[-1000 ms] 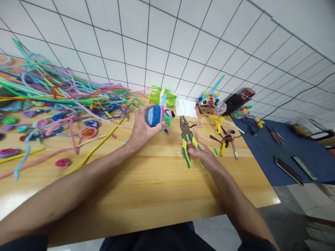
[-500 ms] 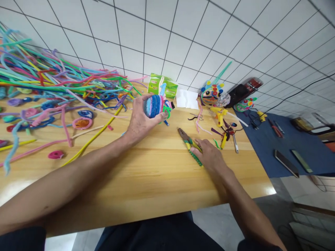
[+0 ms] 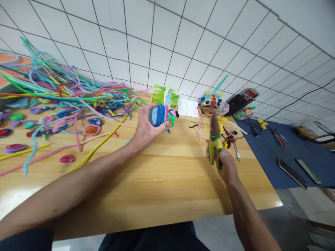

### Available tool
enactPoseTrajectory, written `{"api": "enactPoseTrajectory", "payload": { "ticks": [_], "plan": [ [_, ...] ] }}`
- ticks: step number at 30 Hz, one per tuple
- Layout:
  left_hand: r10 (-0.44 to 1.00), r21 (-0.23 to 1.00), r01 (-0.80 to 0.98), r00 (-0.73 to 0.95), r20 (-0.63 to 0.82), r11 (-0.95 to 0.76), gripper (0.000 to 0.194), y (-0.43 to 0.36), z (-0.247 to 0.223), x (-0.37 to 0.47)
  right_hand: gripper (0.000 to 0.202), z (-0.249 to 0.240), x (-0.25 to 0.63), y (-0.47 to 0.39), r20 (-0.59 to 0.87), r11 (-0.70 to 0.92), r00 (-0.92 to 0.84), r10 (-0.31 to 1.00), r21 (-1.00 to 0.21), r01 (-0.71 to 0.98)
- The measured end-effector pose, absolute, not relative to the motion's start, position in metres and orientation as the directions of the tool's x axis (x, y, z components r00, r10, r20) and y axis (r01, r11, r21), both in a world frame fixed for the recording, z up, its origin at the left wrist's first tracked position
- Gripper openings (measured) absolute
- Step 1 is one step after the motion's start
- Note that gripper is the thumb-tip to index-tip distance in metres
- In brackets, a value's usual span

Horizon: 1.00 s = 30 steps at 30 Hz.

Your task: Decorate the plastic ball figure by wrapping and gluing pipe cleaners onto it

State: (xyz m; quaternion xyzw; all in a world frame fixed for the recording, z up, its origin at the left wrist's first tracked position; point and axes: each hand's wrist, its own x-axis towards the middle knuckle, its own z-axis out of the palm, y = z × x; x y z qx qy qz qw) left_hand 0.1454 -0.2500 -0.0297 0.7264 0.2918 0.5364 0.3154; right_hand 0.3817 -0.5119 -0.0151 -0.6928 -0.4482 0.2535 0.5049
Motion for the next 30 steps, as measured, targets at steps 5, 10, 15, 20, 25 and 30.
{"api": "enactPoseTrajectory", "payload": {
  "ticks": [5, 10, 15, 20, 25, 30],
  "plan": [
    [0.75, 0.761, 0.083, 0.271, 0.604, -0.643, 0.072, -0.257, -0.021, 0.143, 0.049, 0.0, 0.341, -0.497, -0.021, -0.136, 0.425, 0.905, -0.961, 0.241],
    [0.734, 0.739, 0.084, 0.233, 0.638, -0.669, 0.071, -0.258, -0.012, 0.139, 0.045, -0.001, 0.327, -0.473, -0.111, -0.24, 0.347, 0.931, -0.903, 0.356],
    [0.724, 0.721, 0.094, 0.19, 0.663, -0.686, 0.071, -0.255, -0.005, 0.138, 0.052, -0.014, 0.335, -0.462, -0.034, -0.236, 0.375, 0.926, -0.829, 0.507],
    [0.702, 0.698, 0.093, 0.178, 0.69, -0.71, 0.07, -0.258, -0.001, 0.137, 0.073, -0.039, 0.34, -0.449, 0.383, -0.14, 0.362, 0.85, -0.499, 0.855],
    [0.657, 0.653, 0.096, 0.199, 0.727, -0.751, 0.075, -0.264, -0.002, 0.139, 0.088, -0.041, 0.343, -0.436, 0.557, -0.169, 0.267, 0.786, -0.221, 0.96],
    [0.624, 0.618, 0.103, 0.211, 0.752, -0.779, 0.075, -0.269, -0.001, 0.138, 0.093, -0.036, 0.339, -0.43, 0.603, -0.152, 0.206, 0.771, -0.14, 0.978]
  ]
}}
